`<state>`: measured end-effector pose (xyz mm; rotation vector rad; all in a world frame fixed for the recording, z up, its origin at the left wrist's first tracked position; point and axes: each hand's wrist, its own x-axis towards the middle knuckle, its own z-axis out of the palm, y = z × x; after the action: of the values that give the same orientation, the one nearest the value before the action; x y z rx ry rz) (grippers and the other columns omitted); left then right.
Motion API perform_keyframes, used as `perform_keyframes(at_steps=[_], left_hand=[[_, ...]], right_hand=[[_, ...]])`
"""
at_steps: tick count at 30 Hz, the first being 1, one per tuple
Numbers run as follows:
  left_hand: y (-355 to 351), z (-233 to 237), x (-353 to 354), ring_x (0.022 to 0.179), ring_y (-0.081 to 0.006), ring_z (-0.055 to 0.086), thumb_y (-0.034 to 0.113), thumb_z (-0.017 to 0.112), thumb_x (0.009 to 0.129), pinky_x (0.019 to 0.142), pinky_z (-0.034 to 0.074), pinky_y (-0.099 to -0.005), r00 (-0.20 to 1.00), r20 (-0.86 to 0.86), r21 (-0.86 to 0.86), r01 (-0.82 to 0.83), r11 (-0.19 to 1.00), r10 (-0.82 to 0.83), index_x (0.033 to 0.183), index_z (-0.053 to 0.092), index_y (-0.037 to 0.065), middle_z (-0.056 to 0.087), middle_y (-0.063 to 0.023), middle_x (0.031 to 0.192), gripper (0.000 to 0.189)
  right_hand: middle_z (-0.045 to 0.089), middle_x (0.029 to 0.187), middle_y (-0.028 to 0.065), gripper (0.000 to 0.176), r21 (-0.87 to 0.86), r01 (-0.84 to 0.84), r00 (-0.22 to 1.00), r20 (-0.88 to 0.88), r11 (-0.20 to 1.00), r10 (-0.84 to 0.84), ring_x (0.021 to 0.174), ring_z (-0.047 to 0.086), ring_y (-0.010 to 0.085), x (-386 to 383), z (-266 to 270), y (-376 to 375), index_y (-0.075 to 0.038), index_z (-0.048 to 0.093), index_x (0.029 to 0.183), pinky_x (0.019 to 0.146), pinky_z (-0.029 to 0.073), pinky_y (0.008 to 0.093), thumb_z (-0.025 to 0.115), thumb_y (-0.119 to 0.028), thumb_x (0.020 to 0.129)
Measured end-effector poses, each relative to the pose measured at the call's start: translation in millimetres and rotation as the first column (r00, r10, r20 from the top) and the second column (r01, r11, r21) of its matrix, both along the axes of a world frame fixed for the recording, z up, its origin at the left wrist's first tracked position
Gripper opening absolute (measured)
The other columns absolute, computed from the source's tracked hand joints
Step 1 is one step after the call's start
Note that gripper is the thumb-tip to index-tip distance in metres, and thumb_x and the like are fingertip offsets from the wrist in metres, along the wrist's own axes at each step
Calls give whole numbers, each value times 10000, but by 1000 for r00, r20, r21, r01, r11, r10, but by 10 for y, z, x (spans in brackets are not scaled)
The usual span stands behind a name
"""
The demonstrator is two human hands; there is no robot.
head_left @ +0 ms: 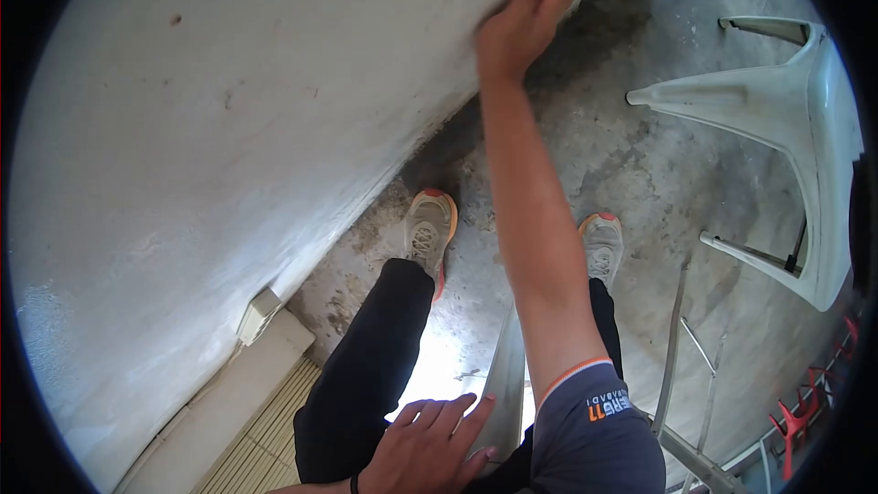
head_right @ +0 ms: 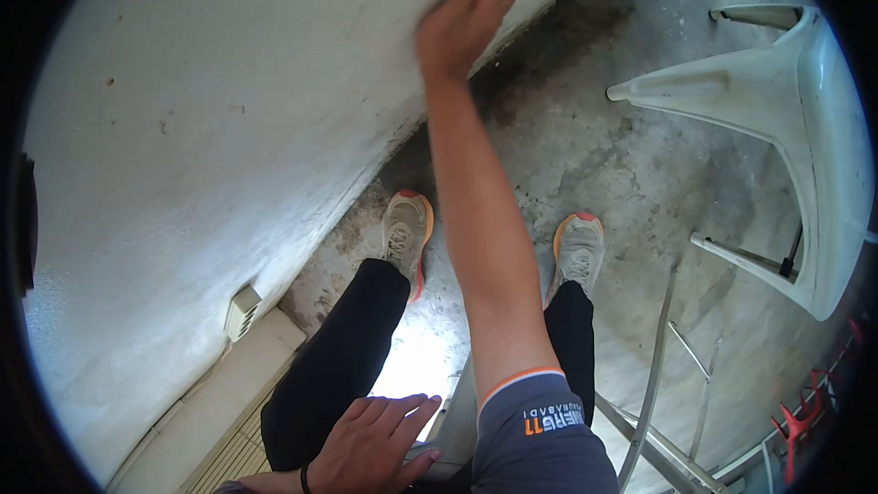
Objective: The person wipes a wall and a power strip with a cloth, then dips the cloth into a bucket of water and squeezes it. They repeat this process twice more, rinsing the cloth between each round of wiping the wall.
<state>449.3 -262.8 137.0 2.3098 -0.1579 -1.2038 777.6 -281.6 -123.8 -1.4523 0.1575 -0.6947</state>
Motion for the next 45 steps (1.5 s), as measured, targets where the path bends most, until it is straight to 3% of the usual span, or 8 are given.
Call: perform_keyframes(at_steps=[7, 9, 12, 20, 26, 33, 40, 45], left_hand=[[69, -41, -260, 1129, -319, 568, 243, 671, 842, 982, 424, -432, 994, -29, -3, -104, 995, 104, 1372, 498, 36, 590, -161, 1257, 595], [117, -65, -288, 1092, -300, 589, 286, 664, 862, 966, 434, -418, 998, -5, 35, -56, 998, 56, 1365, 511, 41, 601, -148, 1244, 580], [159, -74, -317, 1031, -263, 627, 354, 658, 897, 940, 454, -394, 1000, 24, 95, 13, 995, -16, 1356, 530, 44, 622, -131, 1221, 569], [296, 95, -501, 1150, -324, 561, 291, 646, 860, 989, 414, -437, 997, -2, -142, -71, 987, 71, 1359, 508, 60, 575, -152, 1290, 568], [374, 57, -646, 1152, -310, 565, 320, 628, 859, 987, 413, -430, 998, -67, -105, -10, 994, 3, 1375, 494, 66, 575, -135, 1298, 590], [427, 29, -534, 1139, -307, 568, 310, 624, 864, 970, 418, -427, 992, -99, -88, -81, 993, 73, 1388, 490, 67, 575, -130, 1289, 593], [423, -32, -501, 1137, -312, 569, 285, 630, 860, 968, 417, -432, 993, -101, -51, -63, 997, 57, 1387, 494, 66, 575, -136, 1287, 587], [431, 25, -496, 1144, -319, 566, 232, 632, 851, 973, 413, -434, 987, -130, -45, -99, 994, 92, 1395, 489, 68, 575, -143, 1289, 586]], right_hand=[[138, 1634, 194, 634, 357, -68, 824, -506, 931, 254, 1505, 170, 325, -46, -1185, -172, -6, 55, 1569, 1202, 178, 377, 288, -265, 1039], [461, 1468, 130, 626, 415, 27, 725, -634, 910, 268, 1295, 471, 280, -258, -1544, -18, -195, 149, 1594, 1096, 324, 348, 375, -335, 1028], [254, 1610, 169, 623, 567, 56, 554, -702, 822, 448, 1464, 298, 320, -645, -1272, 83, -56, 48, 1582, 1171, 248, 350, 288, -284, 1054], [226, 1578, 295, 608, -144, 4, 998, -68, 990, -14, 1467, 254, 387, -1402, -293, 517, 19, 131, 1559, 1179, 218, 419, 371, -212, 1051], [117, 1604, 304, 585, -371, 16, 927, 354, 928, 126, 1490, 77, 489, -1579, 107, 1136, -61, 255, 1556, 1189, 34, 578, 439, -216, 1022], [362, 1522, 256, 654, 150, -27, 996, -76, 988, 39, 1398, 381, 277, -790, -474, 574, 14, 98, 1565, 1129, 273, 296, 393, -274, 1057], [323, 1561, 241, 618, 550, -8, 768, -532, 835, 358, 1418, 381, 312, -634, -1308, 98, 72, 145, 1535, 1137, 301, 344, 344, -257, 1051], [377, 1535, 192, 589, 218, 109, 812, -582, 970, 40, 1361, 434, 265, -1086, -1096, 292, 19, 181, 1553, 1113, 321, 353, 380, -239, 1063]])
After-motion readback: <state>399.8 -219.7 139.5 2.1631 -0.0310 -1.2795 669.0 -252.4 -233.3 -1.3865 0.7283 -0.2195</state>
